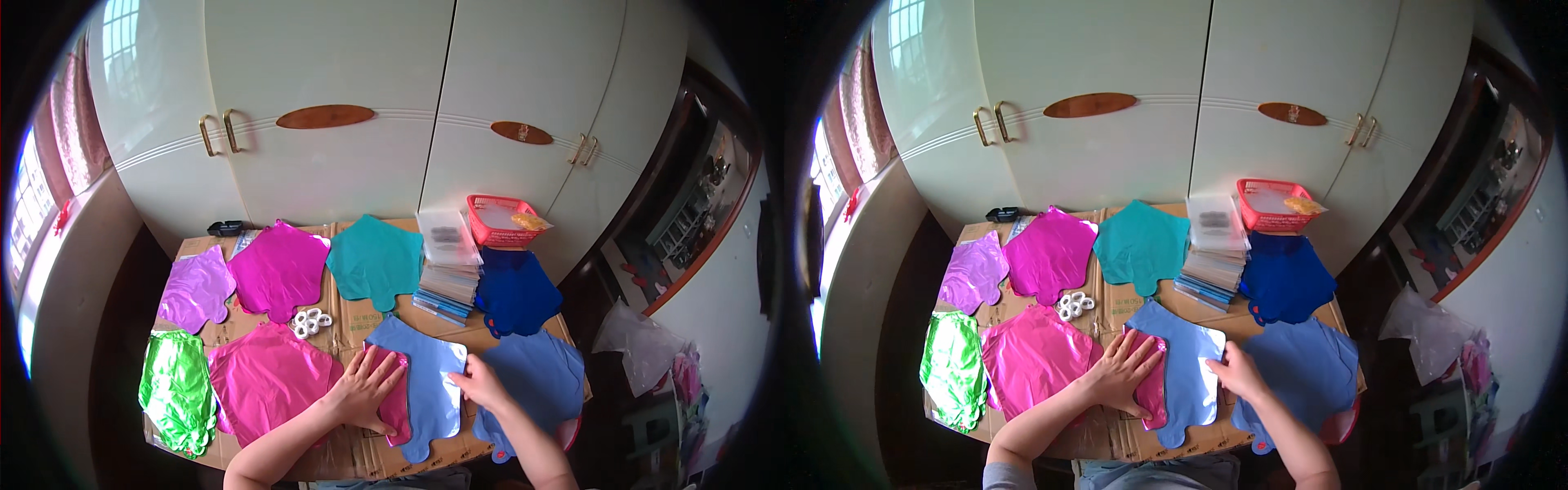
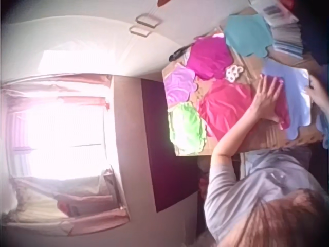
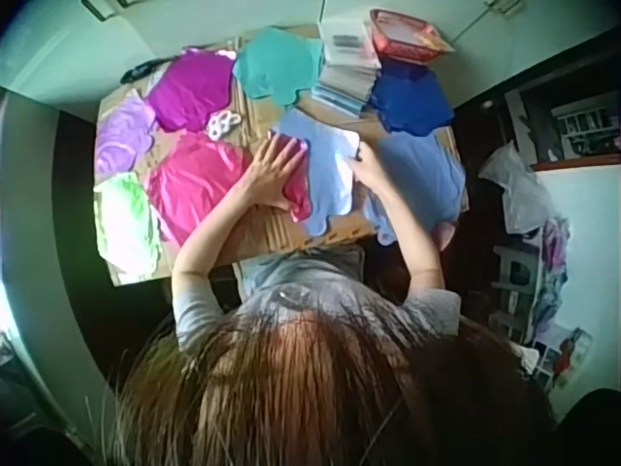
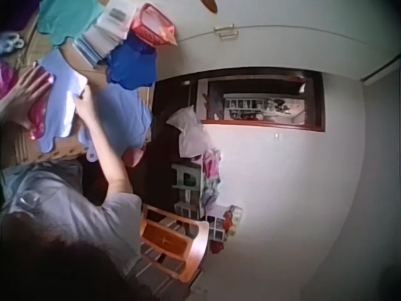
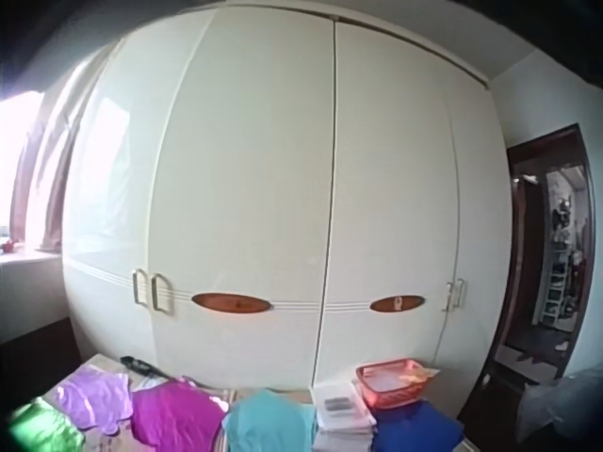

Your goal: Folding colorful fabric cutouts and placing them into plastic sleeves with cardboard header labels.

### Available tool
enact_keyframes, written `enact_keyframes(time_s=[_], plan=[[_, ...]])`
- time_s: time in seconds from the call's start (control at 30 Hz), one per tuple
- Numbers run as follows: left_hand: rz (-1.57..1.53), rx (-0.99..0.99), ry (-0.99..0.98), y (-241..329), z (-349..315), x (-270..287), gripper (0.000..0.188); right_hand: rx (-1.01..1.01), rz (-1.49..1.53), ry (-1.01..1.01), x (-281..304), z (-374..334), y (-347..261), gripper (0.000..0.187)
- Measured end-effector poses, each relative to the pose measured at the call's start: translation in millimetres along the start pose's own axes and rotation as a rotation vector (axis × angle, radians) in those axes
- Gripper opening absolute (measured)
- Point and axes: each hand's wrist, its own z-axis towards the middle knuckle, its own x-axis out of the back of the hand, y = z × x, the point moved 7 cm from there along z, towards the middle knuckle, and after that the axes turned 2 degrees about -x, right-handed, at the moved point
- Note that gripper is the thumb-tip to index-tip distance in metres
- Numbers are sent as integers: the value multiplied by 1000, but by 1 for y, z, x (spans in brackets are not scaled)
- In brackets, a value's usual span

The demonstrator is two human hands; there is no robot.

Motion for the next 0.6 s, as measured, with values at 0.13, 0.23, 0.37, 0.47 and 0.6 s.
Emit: enact_keyframes(time_s=[0.13,0.23,0.37,0.47,0.6], plan=[[-4,0,7,0,0,2,122,457,-492,336,-14,-35,-46,29],[-11,-11,38,0,1,3,121,454,-651,253,-45,-48,-48,39],[-9,-11,37,-1,1,2,120,632,-569,211,-75,-68,-74,68],[-16,-22,65,-1,0,-1,115,670,-668,200,-93,-68,-76,62],[-15,-40,61,-2,0,-9,110,697,-779,200,-105,-67,-73,59]])
